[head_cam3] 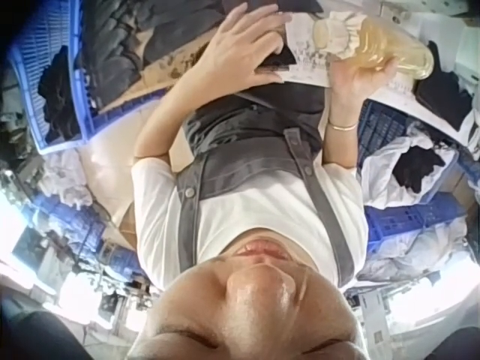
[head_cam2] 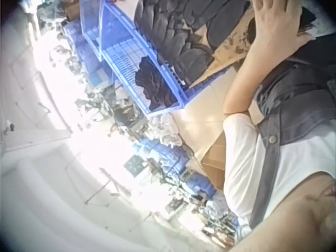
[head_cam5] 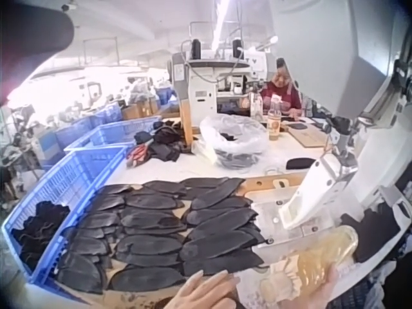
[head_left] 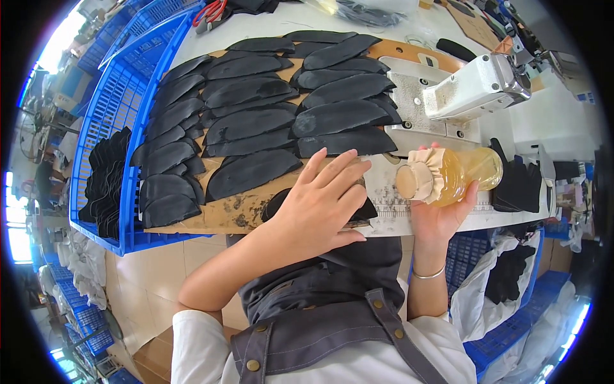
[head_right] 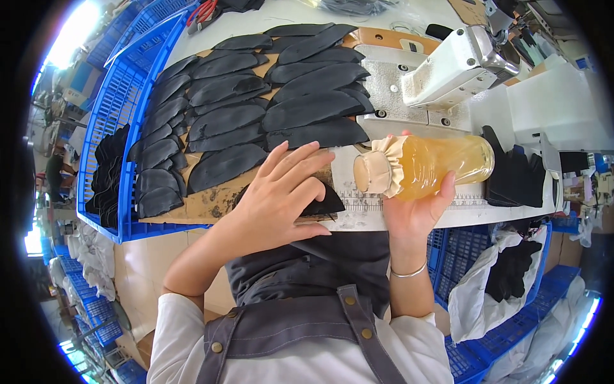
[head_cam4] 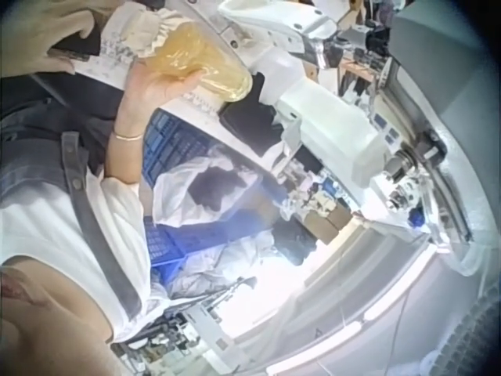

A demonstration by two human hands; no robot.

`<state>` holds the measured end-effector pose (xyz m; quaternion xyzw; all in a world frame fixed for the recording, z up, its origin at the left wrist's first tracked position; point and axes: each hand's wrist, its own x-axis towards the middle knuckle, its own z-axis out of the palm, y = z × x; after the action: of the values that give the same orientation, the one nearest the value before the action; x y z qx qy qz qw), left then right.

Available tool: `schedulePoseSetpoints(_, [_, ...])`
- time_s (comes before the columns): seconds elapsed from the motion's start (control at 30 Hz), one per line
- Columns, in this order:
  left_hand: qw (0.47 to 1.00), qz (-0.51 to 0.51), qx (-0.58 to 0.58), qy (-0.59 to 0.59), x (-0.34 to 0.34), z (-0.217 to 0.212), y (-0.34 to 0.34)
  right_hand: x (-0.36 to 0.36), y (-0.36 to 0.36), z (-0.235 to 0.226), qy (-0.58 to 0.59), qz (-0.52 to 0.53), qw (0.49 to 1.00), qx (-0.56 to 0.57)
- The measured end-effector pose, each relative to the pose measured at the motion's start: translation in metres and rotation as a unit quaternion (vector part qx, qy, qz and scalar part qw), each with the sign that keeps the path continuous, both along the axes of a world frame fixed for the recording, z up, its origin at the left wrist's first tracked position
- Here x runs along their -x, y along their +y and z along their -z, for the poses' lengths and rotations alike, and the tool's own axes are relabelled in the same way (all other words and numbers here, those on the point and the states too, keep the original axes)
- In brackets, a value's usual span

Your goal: Apply adhesive to the edges of leather or synthetic shoe upper components using a squeeze bottle and spreader.

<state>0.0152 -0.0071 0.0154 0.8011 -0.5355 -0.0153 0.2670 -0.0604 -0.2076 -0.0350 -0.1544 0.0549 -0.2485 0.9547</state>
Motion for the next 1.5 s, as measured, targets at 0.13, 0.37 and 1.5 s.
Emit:
schedulePoseSetpoints(0.13, [1.000,0.000,0.022,-0.001,0.003,0.009,-0.006,0.002,0.000,0.001,-0.005,-0.007,1.000,-0.001])
schedulePoseSetpoints(0.37, [0.988,-0.129,0.090,-0.008,0.012,0.007,0.000,0.002,0.002,-0.002,0.007,-0.002,1.000,0.010])
schedulePoseSetpoints(1.5, [0.890,-0.395,0.165,-0.157,-0.043,-0.054,0.110,0.003,-0.010,0.009,0.000,-0.025,1.000,-0.001])
